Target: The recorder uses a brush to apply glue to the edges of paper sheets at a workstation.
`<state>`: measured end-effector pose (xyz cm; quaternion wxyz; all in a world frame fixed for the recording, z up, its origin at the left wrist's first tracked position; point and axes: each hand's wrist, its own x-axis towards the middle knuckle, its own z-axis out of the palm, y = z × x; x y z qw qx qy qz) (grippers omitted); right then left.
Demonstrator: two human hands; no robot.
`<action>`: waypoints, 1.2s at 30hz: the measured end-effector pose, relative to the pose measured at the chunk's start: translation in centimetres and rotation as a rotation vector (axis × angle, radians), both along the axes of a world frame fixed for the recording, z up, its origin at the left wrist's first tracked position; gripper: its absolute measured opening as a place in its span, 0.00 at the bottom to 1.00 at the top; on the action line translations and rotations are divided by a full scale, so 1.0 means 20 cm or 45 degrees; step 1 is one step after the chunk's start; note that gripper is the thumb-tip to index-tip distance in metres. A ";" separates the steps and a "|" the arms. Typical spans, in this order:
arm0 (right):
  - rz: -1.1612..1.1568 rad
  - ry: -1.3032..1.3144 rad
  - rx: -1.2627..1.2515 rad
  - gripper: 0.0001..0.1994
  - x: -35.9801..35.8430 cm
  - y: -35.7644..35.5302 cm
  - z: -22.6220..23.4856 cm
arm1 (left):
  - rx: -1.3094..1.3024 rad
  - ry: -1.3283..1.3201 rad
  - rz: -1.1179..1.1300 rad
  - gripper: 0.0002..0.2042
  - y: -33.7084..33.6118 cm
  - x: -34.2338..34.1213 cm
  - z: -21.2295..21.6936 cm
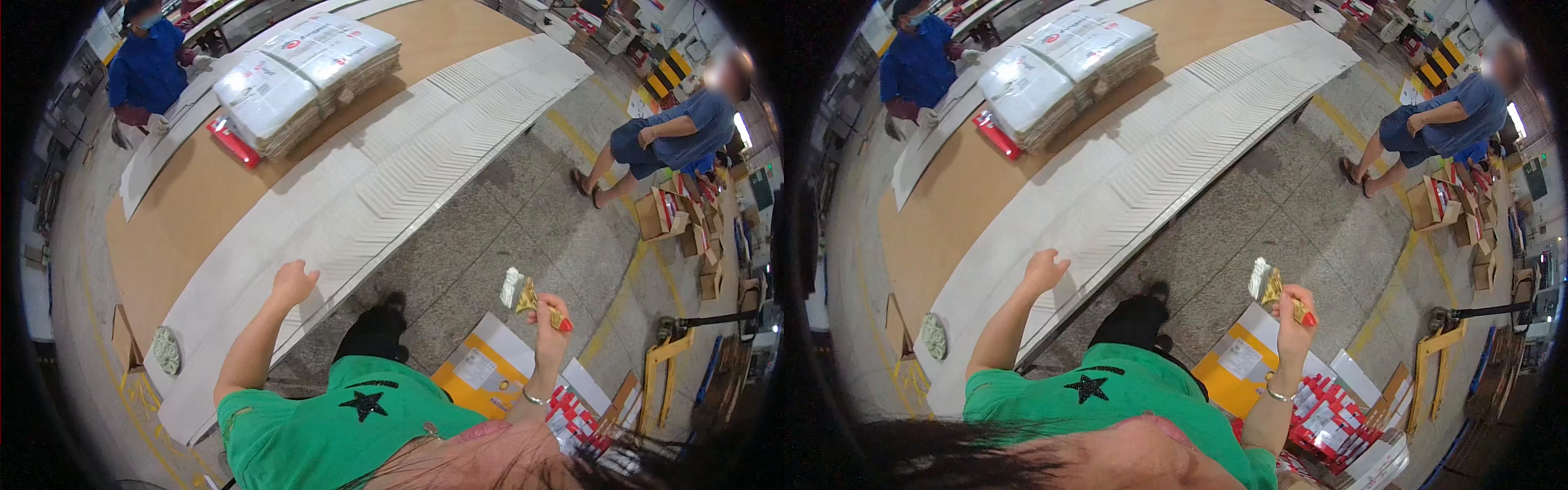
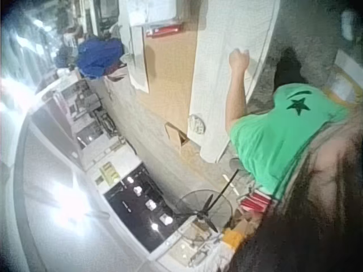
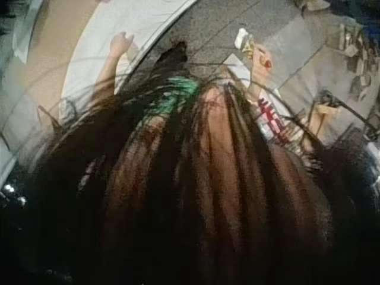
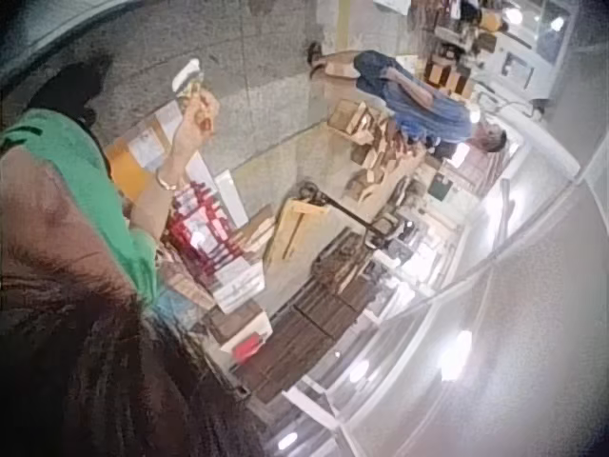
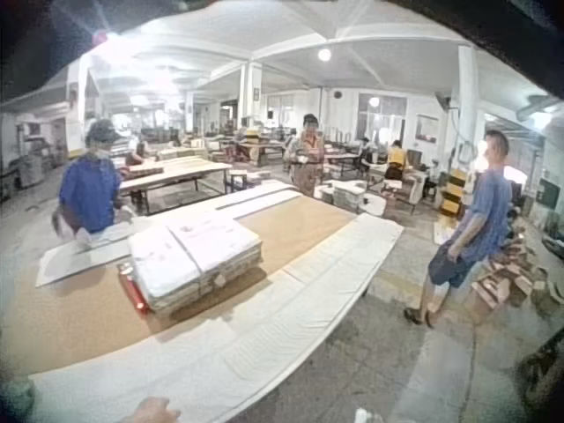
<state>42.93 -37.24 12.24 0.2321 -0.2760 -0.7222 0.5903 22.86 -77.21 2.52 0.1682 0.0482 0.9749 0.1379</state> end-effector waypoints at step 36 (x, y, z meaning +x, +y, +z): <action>0.486 -0.802 0.419 0.10 -2.69 2.86 -0.70 | 0.491 0.157 0.029 0.15 3.28 -2.45 -0.24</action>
